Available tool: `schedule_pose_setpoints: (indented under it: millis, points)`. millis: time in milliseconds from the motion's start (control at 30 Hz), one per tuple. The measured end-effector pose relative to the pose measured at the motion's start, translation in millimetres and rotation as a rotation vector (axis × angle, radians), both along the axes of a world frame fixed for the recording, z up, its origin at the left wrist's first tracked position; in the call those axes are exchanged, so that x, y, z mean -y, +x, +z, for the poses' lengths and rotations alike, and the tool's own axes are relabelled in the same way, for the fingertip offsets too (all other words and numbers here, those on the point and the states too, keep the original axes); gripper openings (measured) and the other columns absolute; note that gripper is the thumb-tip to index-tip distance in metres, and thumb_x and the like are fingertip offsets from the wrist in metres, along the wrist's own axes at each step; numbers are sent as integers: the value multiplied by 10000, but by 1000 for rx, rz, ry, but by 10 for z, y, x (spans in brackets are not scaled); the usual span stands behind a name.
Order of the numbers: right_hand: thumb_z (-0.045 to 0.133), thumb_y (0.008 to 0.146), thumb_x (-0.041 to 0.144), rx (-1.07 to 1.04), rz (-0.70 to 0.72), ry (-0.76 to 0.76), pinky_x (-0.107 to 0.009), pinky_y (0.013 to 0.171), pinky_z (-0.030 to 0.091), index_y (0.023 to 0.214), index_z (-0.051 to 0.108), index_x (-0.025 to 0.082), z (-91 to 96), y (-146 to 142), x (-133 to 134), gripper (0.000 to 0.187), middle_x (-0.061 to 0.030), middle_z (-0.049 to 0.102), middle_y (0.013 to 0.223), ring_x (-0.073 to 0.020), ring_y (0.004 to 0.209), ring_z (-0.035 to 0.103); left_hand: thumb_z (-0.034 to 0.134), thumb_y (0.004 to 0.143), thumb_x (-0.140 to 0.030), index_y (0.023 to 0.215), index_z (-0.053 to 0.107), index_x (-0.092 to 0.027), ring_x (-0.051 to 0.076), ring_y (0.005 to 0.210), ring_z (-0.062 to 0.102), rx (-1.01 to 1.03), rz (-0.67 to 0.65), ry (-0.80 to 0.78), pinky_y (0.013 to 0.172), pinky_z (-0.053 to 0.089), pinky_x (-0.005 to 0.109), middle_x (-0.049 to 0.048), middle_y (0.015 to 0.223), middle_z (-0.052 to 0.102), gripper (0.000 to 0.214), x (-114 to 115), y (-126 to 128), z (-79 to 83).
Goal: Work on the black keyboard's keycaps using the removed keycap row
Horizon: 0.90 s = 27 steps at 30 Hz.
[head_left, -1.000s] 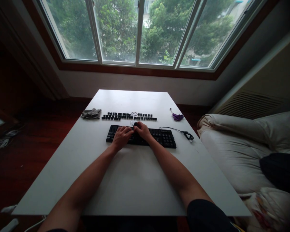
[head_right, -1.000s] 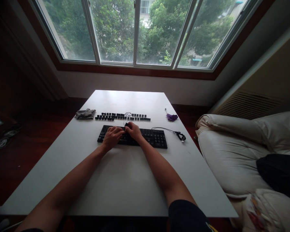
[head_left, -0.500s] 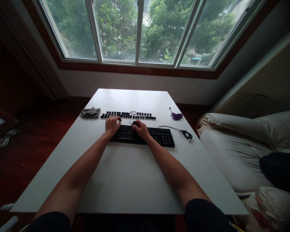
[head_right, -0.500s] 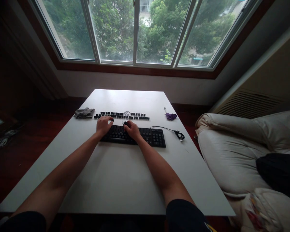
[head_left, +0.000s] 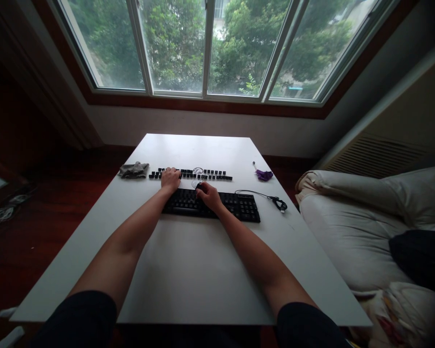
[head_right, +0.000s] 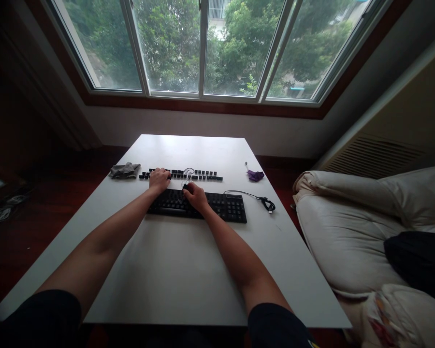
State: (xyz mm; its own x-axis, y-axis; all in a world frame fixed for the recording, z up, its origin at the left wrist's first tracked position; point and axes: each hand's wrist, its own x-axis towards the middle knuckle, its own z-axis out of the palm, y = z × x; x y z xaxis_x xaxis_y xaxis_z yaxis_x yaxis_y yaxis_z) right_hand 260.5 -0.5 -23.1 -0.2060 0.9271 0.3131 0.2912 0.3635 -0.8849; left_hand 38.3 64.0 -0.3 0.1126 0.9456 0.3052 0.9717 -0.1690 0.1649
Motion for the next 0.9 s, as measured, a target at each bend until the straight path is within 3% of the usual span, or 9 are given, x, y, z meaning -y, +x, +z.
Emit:
schedule_pose_setpoints:
  millis: [300, 900]
  points:
    - [612, 825, 425, 9, 5, -51, -312, 679, 503, 911, 632, 227, 63, 17, 24, 217, -18, 677, 715, -216, 723, 633, 606, 815, -239, 992, 706, -240, 343, 1135, 475, -5, 32, -22, 950, 368, 477, 136, 1124, 623, 203, -102, -11, -44]
    - [594, 843, 432, 4, -8, -9, -300, 686, 513, 902, 631, 232, 8, 12, -2, 212, 2, 666, 702, -190, 677, 621, 605, 825, -249, 979, 725, -251, 327, 1127, 482, 5, 2, -10, 946, 367, 469, 119, 1123, 629, 195, -95, -96, -58]
